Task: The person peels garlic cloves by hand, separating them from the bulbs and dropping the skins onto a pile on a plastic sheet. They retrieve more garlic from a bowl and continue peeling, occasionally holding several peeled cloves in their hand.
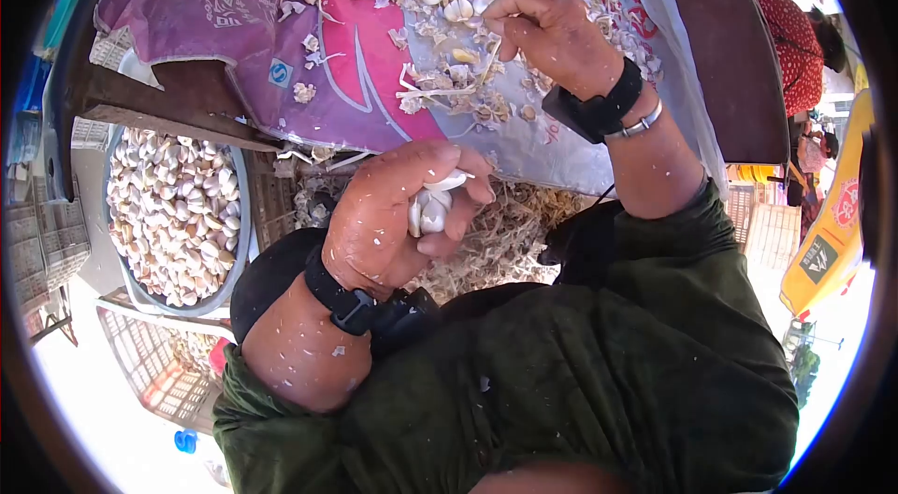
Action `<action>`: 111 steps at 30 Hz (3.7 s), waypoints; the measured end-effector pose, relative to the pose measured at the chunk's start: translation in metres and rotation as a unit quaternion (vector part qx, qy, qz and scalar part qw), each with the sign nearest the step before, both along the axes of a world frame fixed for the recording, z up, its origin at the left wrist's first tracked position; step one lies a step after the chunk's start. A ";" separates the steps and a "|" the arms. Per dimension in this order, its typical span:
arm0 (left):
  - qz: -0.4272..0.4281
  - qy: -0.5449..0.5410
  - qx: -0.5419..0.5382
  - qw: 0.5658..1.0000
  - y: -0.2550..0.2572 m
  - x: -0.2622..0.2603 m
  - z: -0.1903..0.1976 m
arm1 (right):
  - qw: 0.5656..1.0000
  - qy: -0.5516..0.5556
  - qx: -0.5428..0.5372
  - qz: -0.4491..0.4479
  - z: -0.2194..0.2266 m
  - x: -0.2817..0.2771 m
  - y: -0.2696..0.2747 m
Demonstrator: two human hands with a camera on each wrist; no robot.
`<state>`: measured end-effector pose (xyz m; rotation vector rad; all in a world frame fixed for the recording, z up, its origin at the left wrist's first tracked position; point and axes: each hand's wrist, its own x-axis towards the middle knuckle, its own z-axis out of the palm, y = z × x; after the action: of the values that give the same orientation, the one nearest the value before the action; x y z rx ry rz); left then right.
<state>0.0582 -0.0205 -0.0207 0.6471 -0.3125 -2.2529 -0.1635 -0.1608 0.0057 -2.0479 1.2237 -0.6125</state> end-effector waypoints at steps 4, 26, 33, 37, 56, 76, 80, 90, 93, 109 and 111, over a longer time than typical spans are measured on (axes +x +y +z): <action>0.001 0.004 0.003 1.000 -0.002 0.001 0.002 | 0.968 0.172 -0.171 0.056 -0.043 0.011 -0.059; 0.053 -0.092 -0.071 0.992 0.008 -0.006 -0.010 | 0.888 -0.293 0.316 0.159 0.068 0.075 0.080; 0.012 -0.080 -0.031 0.996 0.007 -0.002 -0.001 | 0.630 -0.475 0.389 0.475 0.114 0.103 0.180; 0.008 -0.053 -0.036 0.998 0.007 0.002 -0.005 | 0.576 -0.543 0.436 0.429 0.120 0.110 0.190; -0.017 -0.097 -0.054 0.994 0.009 0.000 0.008 | 0.288 -0.605 0.552 0.496 0.109 0.123 0.172; -0.013 0.050 0.028 0.998 0.006 0.007 0.008 | 0.943 0.048 -0.262 0.198 0.007 -0.005 -0.010; -0.007 0.065 0.027 0.997 0.002 0.007 0.001 | 0.852 0.344 -0.341 0.199 -0.024 -0.004 -0.054; 0.016 0.021 0.029 0.999 0.003 0.006 0.009 | 0.985 0.170 0.038 -0.002 -0.009 0.017 -0.059; 0.018 0.037 0.039 0.998 0.004 0.006 0.008 | 0.945 -0.173 0.278 0.017 0.011 0.018 -0.022; 0.033 -0.010 0.006 0.999 0.014 0.007 0.016 | 0.588 -0.747 0.056 0.307 0.092 0.132 0.192; 0.030 -0.012 -0.002 0.999 0.016 0.005 0.015 | 0.588 -0.750 0.048 0.300 0.090 0.133 0.191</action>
<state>0.0633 -0.0046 -0.0056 0.6738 -0.3064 -2.1886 -0.0306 0.0301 0.0959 -0.9288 -0.4483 -1.3676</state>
